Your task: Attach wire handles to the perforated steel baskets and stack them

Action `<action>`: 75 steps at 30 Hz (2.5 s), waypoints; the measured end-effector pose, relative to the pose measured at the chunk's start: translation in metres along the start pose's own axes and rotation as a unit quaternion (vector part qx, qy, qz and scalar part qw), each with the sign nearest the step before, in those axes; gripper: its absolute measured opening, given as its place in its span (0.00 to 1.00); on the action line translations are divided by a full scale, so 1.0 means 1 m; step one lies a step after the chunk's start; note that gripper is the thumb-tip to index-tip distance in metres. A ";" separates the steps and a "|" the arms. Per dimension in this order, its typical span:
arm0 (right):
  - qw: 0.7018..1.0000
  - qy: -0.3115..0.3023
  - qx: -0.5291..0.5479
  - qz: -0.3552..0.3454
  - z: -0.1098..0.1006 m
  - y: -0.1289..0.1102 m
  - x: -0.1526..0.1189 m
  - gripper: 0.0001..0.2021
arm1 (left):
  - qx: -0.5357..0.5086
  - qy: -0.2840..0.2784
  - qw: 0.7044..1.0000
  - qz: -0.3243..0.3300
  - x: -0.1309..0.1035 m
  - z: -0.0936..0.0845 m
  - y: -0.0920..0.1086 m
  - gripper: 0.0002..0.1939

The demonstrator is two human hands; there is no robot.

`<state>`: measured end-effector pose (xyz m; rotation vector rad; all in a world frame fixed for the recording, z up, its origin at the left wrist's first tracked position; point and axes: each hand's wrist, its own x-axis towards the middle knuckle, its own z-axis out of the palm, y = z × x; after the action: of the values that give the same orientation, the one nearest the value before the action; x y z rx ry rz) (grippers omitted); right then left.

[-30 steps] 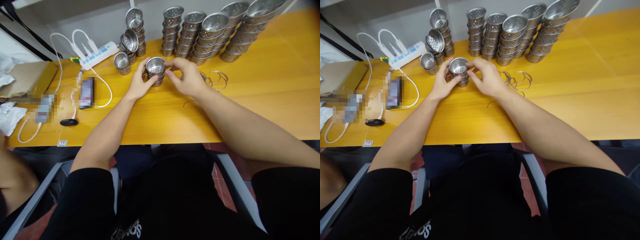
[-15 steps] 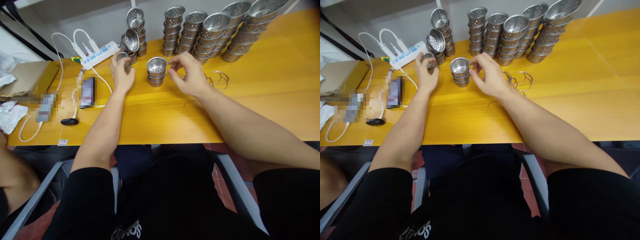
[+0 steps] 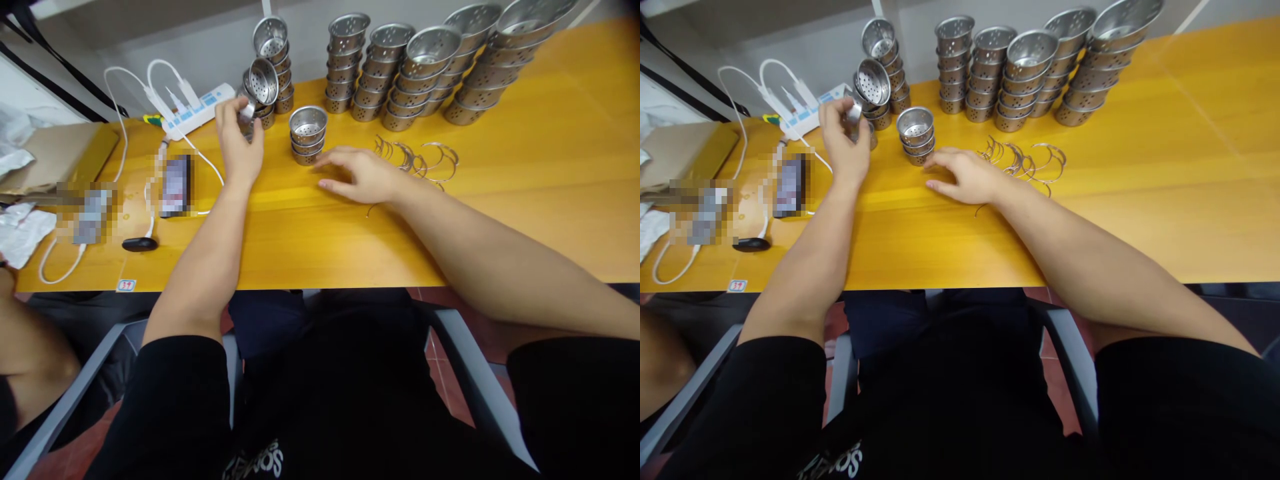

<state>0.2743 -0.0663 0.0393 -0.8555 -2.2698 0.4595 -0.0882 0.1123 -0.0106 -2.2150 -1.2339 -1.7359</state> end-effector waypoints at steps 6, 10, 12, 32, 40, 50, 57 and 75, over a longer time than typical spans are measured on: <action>0.996 0.089 -0.003 0.007 -0.006 -0.007 0.001 0.28 | -0.114 -0.025 0.993 0.023 0.001 -0.020 0.105 0.47; 0.989 0.150 0.019 0.002 -0.009 -0.015 0.003 0.40 | -0.078 -0.160 0.981 0.074 -0.007 -0.026 0.143 0.32; 0.988 0.154 0.023 -0.001 -0.010 -0.016 0.003 0.42 | -0.075 -0.208 0.968 0.115 -0.010 -0.025 0.148 0.26; 0.995 0.097 0.016 -0.017 -0.012 -0.030 0.002 0.26 | -0.051 -0.227 0.964 0.125 -0.012 -0.028 0.161 0.58; 0.987 0.157 0.028 0.031 -0.013 -0.029 0.004 0.30 | -0.035 -0.252 0.958 0.136 -0.009 -0.026 0.164 0.49; 0.979 0.158 0.094 0.086 -0.011 -0.037 0.009 0.37 | -0.041 -0.264 0.957 0.108 -0.008 -0.027 0.169 0.47; 0.972 0.158 0.143 0.099 -0.004 -0.028 0.012 0.43 | -0.041 -0.246 0.957 0.148 -0.010 -0.020 0.162 0.43; 0.944 0.135 0.283 0.099 -0.021 -0.031 0.014 0.41 | -0.050 -0.245 0.962 0.109 -0.003 -0.035 0.165 0.46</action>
<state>0.2669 -0.0769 0.0770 -0.7852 -1.6730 0.9653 -0.0139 -0.0184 0.0663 -2.8259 -0.9271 -1.2340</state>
